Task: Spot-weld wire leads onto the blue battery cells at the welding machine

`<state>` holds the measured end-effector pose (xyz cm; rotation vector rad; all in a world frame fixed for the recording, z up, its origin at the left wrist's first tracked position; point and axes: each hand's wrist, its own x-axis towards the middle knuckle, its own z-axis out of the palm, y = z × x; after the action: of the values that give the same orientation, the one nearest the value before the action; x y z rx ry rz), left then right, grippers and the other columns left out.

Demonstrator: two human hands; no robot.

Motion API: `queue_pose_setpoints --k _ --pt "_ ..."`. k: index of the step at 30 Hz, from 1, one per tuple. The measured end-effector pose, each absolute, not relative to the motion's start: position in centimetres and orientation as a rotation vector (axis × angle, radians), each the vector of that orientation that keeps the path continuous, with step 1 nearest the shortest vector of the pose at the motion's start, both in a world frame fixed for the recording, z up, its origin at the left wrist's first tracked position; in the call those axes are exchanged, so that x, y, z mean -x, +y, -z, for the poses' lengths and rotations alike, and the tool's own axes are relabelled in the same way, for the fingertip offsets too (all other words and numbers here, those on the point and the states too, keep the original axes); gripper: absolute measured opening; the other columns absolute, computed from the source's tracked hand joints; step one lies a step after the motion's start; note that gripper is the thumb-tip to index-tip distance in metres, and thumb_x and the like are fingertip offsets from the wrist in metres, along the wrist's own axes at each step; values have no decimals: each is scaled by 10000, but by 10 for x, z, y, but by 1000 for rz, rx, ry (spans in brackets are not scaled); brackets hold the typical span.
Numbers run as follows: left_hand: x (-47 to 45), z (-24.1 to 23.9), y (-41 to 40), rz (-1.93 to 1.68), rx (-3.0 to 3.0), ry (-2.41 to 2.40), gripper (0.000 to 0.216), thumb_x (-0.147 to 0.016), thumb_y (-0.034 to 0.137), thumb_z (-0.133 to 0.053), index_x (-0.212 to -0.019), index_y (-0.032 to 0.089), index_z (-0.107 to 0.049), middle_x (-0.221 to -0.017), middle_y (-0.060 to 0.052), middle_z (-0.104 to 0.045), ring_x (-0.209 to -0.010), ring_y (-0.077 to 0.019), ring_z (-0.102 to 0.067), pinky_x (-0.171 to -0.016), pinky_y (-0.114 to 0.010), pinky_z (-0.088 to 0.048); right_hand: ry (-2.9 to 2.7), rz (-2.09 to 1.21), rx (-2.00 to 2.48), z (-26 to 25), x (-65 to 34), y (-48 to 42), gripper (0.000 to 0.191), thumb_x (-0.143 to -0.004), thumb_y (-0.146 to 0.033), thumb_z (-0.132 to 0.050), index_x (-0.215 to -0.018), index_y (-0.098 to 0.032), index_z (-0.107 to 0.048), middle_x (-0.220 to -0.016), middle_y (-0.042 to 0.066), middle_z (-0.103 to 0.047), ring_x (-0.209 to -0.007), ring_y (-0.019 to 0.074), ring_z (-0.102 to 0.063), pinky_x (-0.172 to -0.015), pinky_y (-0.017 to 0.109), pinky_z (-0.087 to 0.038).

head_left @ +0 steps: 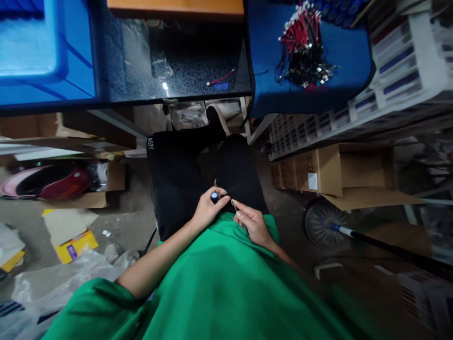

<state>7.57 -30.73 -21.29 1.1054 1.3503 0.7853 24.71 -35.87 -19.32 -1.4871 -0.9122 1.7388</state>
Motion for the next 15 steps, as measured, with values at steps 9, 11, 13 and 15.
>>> queue_pose_setpoints --k 9,11,13,15 --pt "-67 197 -277 -1077 -252 1038 328 -889 440 -442 -778 162 -577 -643 -3 -498 -607 -140 -552 -607 -306 -505 -846 -1740 1460 194 -242 -352 469 -845 -445 -590 -1195 -145 -675 -628 -3 -619 -458 80 -415 -427 213 -342" --pt "-66 188 -272 -1084 -140 1029 314 -892 412 -434 -780 162 -587 -635 -12 -527 -665 -170 -611 -678 -358 -546 -864 -1682 1461 192 -237 -348 415 -851 -443 -594 -1133 -149 -675 -638 -1 -618 -448 78 -415 -419 212 -351" --pt "-69 181 -269 -1098 -66 1028 305 -895 397 -432 -803 160 -601 -649 -29 -572 -799 -218 -667 -774 -416 -563 -961 -1542 1480 187 -230 -340 361 -857 -431 -601 -1099 -168 -651 -717 19 -641 -500 94 -483 -468 225 -421" --pt "-75 177 -270 -1109 -47 1012 292 -894 394 -442 -837 159 -606 -708 -52 -627 -930 -251 -678 -845 -449 -556 -1136 -1363 1504 182 -223 -331 337 -863 -415 -605 -1111 -187 -620 -829 46 -664 -595 121 -559 -569 253 -497"
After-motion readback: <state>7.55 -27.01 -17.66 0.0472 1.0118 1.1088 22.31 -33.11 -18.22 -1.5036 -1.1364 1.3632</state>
